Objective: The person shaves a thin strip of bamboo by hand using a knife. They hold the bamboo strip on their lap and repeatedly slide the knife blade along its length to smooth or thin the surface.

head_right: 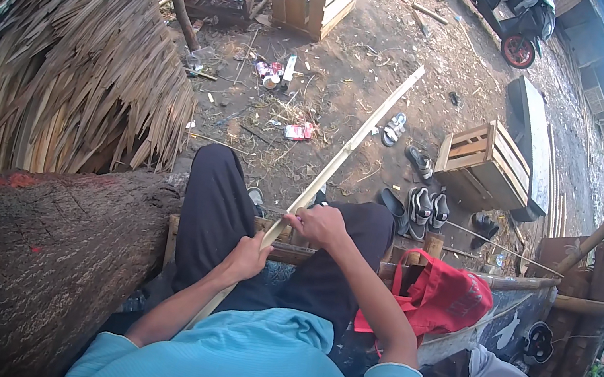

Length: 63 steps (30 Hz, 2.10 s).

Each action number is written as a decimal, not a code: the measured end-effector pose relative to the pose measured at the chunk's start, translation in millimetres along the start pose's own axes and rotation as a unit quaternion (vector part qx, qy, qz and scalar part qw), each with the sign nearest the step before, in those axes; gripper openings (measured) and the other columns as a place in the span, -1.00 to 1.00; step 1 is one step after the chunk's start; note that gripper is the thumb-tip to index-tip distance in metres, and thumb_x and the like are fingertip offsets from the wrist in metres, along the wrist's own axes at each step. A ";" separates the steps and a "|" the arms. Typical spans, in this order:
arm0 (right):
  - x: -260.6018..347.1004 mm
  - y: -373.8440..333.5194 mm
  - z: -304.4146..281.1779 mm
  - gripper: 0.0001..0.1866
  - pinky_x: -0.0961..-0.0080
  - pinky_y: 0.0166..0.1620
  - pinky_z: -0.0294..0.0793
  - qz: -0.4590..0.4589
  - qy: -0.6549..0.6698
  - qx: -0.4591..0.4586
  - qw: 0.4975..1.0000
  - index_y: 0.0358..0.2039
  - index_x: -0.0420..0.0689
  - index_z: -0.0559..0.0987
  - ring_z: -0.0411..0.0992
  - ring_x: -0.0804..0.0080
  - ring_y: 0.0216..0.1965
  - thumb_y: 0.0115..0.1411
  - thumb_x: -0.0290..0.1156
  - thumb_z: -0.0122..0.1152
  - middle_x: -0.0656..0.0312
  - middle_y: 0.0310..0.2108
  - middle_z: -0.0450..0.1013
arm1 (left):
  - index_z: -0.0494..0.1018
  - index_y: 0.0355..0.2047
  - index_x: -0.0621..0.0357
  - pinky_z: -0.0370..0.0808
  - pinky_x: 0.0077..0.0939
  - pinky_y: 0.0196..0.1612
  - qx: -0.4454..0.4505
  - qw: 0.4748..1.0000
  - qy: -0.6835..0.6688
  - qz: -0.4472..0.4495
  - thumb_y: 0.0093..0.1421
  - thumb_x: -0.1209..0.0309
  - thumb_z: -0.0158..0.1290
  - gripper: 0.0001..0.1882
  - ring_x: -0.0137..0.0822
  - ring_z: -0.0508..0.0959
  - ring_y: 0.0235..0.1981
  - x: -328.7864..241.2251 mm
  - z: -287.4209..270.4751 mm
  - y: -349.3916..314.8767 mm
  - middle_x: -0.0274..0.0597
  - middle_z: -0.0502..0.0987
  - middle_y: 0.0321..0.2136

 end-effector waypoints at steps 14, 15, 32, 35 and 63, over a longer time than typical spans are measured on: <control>-12.1 -0.4 9.8 -0.44 0.17 -0.44 0.48 -0.018 -0.013 0.024 0.999 -0.58 -0.04 0.59 0.49 0.01 -0.53 0.22 0.13 -0.18 0.01 -0.66 0.47 | 0.33 -0.26 0.45 0.44 0.04 -0.27 0.013 1.000 -0.002 -0.004 0.18 0.33 -0.04 -0.68 0.30 0.49 -0.36 -3.1 -0.2 -0.9 0.40 0.47 -0.49; -17.6 0.0 6.6 -0.43 0.18 -0.45 0.48 -0.012 -0.029 0.008 0.999 -0.60 -0.04 0.58 0.50 0.02 -0.53 0.22 0.13 -0.17 0.02 -0.67 0.46 | 0.33 -0.26 0.46 0.43 0.04 -0.28 0.018 1.000 -0.009 -0.006 0.18 0.33 -0.03 -0.67 0.30 0.49 -0.36 -3.7 -0.9 -0.9 0.40 0.46 -0.50; -137.2 11.1 -66.3 -0.47 0.16 -0.57 0.40 0.195 -0.108 -0.165 0.961 -0.64 0.02 0.58 0.46 0.02 -0.59 0.19 0.12 -0.13 0.04 -0.69 0.44 | 0.35 -0.26 0.43 0.43 -0.04 -0.29 0.052 0.997 -0.047 0.042 0.17 0.29 0.01 -0.65 0.27 0.49 -0.34 -6.0 -1.9 -9.5 0.37 0.47 -0.50; -111.3 15.7 -69.6 -0.47 0.18 -0.57 0.40 0.127 -0.094 -0.201 0.967 -0.66 0.00 0.57 0.46 0.05 -0.62 0.19 0.11 -0.11 0.04 -0.71 0.43 | 0.36 -0.26 0.40 0.43 -0.08 -0.33 0.038 0.997 -0.050 0.054 0.16 0.29 0.02 -0.66 0.23 0.51 -0.37 -2.4 -5.7 -13.2 0.32 0.48 -0.52; -47.6 -13.3 -20.4 -0.54 0.10 -0.45 0.41 0.111 0.103 -0.166 0.975 -0.53 -0.06 0.49 0.46 0.02 -0.55 0.25 0.03 -0.17 0.04 -0.66 0.43 | 0.34 -0.30 0.28 0.33 -0.49 -0.73 0.139 0.950 -0.273 -0.066 0.21 0.34 0.01 -0.78 -0.45 0.39 -0.77 15.5 9.7 -5.8 -0.22 0.41 -0.65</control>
Point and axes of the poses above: each hand's wrist, its own y-axis towards the middle knuckle, its own z-axis out of the palm, x = y × z, the point moved 7 cm from there along y, towards the middle knuckle
